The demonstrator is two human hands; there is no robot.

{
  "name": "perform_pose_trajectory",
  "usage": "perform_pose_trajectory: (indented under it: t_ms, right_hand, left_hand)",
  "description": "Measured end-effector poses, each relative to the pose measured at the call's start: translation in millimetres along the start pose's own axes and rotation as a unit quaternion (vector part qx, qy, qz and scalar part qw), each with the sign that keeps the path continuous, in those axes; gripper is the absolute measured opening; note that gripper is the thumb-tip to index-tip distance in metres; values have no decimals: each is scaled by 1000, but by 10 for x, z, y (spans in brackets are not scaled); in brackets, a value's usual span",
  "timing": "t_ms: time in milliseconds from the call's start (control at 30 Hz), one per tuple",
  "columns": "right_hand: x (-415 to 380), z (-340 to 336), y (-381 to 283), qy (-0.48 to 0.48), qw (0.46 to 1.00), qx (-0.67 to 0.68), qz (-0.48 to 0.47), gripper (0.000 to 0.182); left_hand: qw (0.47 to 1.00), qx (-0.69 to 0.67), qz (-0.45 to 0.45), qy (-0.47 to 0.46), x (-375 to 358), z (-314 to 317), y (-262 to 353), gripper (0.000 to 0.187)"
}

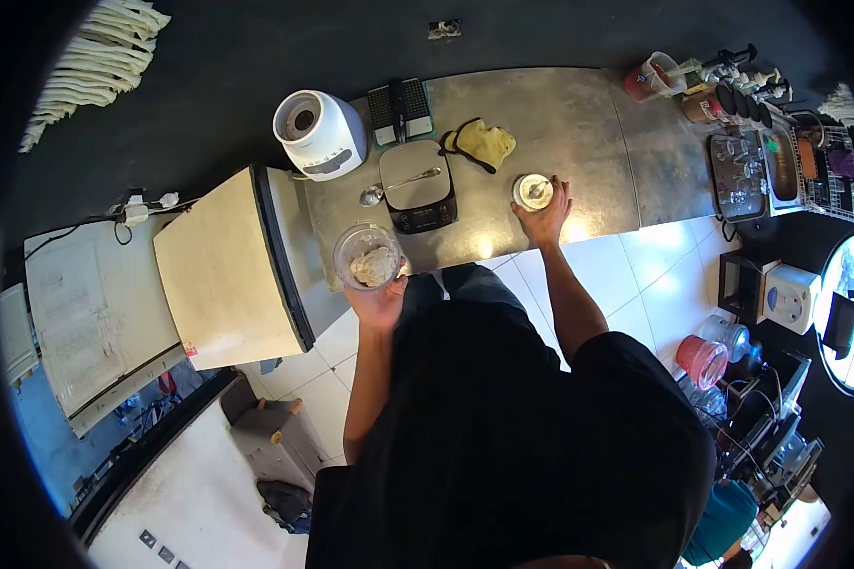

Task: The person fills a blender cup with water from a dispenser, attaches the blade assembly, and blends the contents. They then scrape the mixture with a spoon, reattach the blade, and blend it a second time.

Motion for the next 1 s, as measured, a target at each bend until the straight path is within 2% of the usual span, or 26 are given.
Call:
perform_pose_trajectory:
  t_ms: [33,100,167,233,300,433,467,500,567,600,633,667,700,767,833,900,967,1000]
  right_hand:
    - [1,-50,-56,3,999,33,-15,101]
    - [-15,-194,-161,29,999,6,-38,97]
    - [-5,-236,-258,-70,984,161,-2,91]
    - [-59,-406,-433,-51,989,134,-33,87]
    - [-84,-474,-531,-73,984,154,-61,85]
    - [-130,-521,-543,-114,968,210,-81,97]
    - [-135,-620,-699,-145,960,225,-83,105]
    - [-129,-766,-848,-147,959,226,-87,105]
    - [-123,-1028,-1227,-212,946,214,-119,110]
    - [-105,-1186,-1410,-196,952,144,-186,115]
    - [-61,-1354,-1587,-194,952,144,-188,115]
    - [-67,-1519,-1876,-208,940,88,-255,116]
    - [-93,-1684,-2164,-220,922,31,-318,117]
    - [-114,-1980,-2652,-240,911,11,-334,118]
    - [-237,-2162,-3107,-225,866,-90,-438,112]
    - [-294,-2215,-3367,-218,844,-127,-474,113]
    - [-397,-2146,-3555,-233,791,-226,-518,115]
    - [-425,-2106,-3628,-242,784,-229,-524,115]
  left_hand:
    - [1000,-1,1,1,1,-20,-9,54]
    - [1000,-7,-3,-9,13,-40,-22,54]
    - [1000,-9,-9,-26,38,-17,-35,54]
    - [999,-14,-14,-45,60,49,-68,54]
    - [1000,-14,-19,14,95,51,-101,49]
    - [998,-26,-30,-42,263,20,-163,50]
    - [999,-13,-36,-24,271,80,-197,49]
    - [999,0,-41,-5,269,133,-217,47]
    - [998,20,-40,-32,251,363,-199,46]
    - [997,26,-49,-53,246,466,-212,45]
    - [995,33,-58,-74,260,542,-219,45]
    - [991,21,-67,-116,321,575,-236,45]
    - [990,21,-67,-119,336,657,-250,45]
    - [998,24,-54,-24,353,725,-275,49]
    - [995,32,-58,-69,407,709,-285,48]
    - [991,39,-60,-115,434,789,-278,48]
    - [994,66,-45,-74,396,884,-247,50]
    - [995,76,-32,-57,334,967,-225,52]
Point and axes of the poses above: each hand's wrist, its own x-axis towards the middle knuckle, its own z-axis out of the palm, y = z × x, the point moved 7 cm from there along x, towards the middle knuckle, and after that the axes turned 1 degree about -z, right-handed, at the moved point
